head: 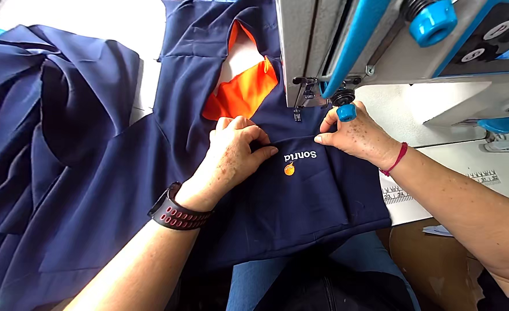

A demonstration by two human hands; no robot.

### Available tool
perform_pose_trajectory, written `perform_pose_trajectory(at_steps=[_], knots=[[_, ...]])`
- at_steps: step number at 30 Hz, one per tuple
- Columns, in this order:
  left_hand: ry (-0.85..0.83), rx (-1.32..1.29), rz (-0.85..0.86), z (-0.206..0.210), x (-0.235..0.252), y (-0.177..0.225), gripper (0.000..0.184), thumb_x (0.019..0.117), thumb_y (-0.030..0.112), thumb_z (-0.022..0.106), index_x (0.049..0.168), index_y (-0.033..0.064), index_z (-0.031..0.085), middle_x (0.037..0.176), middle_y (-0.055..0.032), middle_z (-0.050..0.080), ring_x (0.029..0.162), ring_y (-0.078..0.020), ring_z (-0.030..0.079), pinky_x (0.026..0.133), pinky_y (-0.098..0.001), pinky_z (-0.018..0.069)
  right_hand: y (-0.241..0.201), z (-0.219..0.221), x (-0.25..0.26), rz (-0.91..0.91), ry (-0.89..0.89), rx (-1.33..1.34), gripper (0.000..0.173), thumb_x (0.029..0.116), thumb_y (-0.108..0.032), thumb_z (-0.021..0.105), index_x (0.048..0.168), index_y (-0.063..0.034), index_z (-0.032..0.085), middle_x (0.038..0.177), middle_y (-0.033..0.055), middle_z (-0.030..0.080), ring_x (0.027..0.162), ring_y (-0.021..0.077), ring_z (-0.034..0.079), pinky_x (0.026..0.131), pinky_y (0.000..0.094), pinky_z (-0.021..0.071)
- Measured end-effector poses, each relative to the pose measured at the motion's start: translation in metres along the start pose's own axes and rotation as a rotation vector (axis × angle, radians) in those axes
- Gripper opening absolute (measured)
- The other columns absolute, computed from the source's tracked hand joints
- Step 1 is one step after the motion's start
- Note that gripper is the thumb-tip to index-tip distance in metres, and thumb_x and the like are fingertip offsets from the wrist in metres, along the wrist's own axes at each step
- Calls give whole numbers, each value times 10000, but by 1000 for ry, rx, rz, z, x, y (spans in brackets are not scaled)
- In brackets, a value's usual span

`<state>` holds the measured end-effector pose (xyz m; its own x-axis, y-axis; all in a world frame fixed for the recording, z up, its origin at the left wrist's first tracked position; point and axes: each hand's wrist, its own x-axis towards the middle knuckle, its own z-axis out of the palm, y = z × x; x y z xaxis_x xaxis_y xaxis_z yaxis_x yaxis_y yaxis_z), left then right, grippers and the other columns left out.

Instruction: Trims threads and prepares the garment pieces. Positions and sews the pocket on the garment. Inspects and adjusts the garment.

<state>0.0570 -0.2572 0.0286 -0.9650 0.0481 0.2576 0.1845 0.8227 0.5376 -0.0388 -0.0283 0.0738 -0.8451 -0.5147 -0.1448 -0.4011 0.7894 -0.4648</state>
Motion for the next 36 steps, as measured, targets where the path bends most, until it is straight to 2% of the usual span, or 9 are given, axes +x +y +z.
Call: perform_pose_trajectory(at_steps=[5, 8, 11, 13, 15, 20, 25, 32, 36], knots=[[16, -12, 11, -1, -1, 1, 148, 830, 178, 794, 819, 50, 721, 965, -157, 664, 1037, -409, 559, 834, -587, 401, -4, 3, 0, -38, -29, 17, 130, 887, -150, 768, 834, -35, 739, 894, 137, 649, 993, 334, 581, 834, 514, 437], [33, -34, 36, -4, -4, 5, 150, 807, 161, 803, 803, 45, 709, 910, -140, 674, 1003, -389, 579, 821, -570, 405, -4, 13, -15, -156, 98, 39, 79, 903, -61, 699, 874, 11, 694, 815, 143, 656, 818, 296, 642, 737, 487, 488], [-12, -46, -25, -16, -6, 21, 54, 869, 136, 782, 876, 91, 754, 781, -22, 700, 764, -143, 653, 688, -372, 498, 0, 0, -21, -105, 16, 136, 80, 921, -54, 704, 934, 16, 669, 790, 117, 652, 743, 231, 635, 688, 431, 507], [-75, -93, -71, -21, -5, 31, 69, 939, 117, 707, 940, 104, 775, 762, 16, 710, 678, -40, 627, 636, -268, 484, 7, -16, -17, -63, -82, 164, 88, 893, -58, 754, 895, -2, 687, 755, 79, 640, 706, 168, 595, 667, 375, 477], [-153, -108, -124, -23, -1, 40, 125, 983, 102, 660, 968, 93, 783, 765, -1, 714, 656, -57, 626, 636, -277, 507, 10, -28, -9, -8, -163, 136, 80, 882, -59, 774, 869, -27, 701, 754, 51, 639, 715, 132, 581, 673, 346, 460], [-251, -36, -207, -18, 23, 41, 70, 934, 90, 728, 883, 58, 765, 794, -88, 705, 768, -220, 662, 719, -476, 514, 12, -29, 6, -1, -145, 25, 86, 860, -62, 795, 865, -35, 714, 807, 76, 651, 820, 196, 603, 753, 416, 467], [-281, -100, -301, -23, 34, 34, 236, 895, 19, 758, 1107, 9, 654, 805, -84, 679, 730, -173, 643, 724, -392, 540, 16, -23, 0, 26, -85, 91, 115, 852, -67, 807, 937, -35, 737, 832, 80, 685, 820, 188, 627, 769, 410, 485], [-233, -145, -329, -26, 33, 29, 256, 883, -22, 753, 1110, 22, 644, 796, -61, 708, 703, -121, 660, 708, -340, 549, 20, -19, 0, 60, -43, 287, 74, 845, -35, 799, 886, -72, 750, 813, 31, 717, 755, 85, 637, 714, 297, 494], [-208, -91, -315, -23, 34, 30, 224, 876, -7, 765, 1067, 11, 649, 793, -80, 695, 713, -152, 658, 710, -373, 546, 19, -16, -3, 54, -34, 181, 81, 854, -46, 792, 907, -40, 731, 814, 68, 688, 773, 162, 624, 723, 380, 484]])
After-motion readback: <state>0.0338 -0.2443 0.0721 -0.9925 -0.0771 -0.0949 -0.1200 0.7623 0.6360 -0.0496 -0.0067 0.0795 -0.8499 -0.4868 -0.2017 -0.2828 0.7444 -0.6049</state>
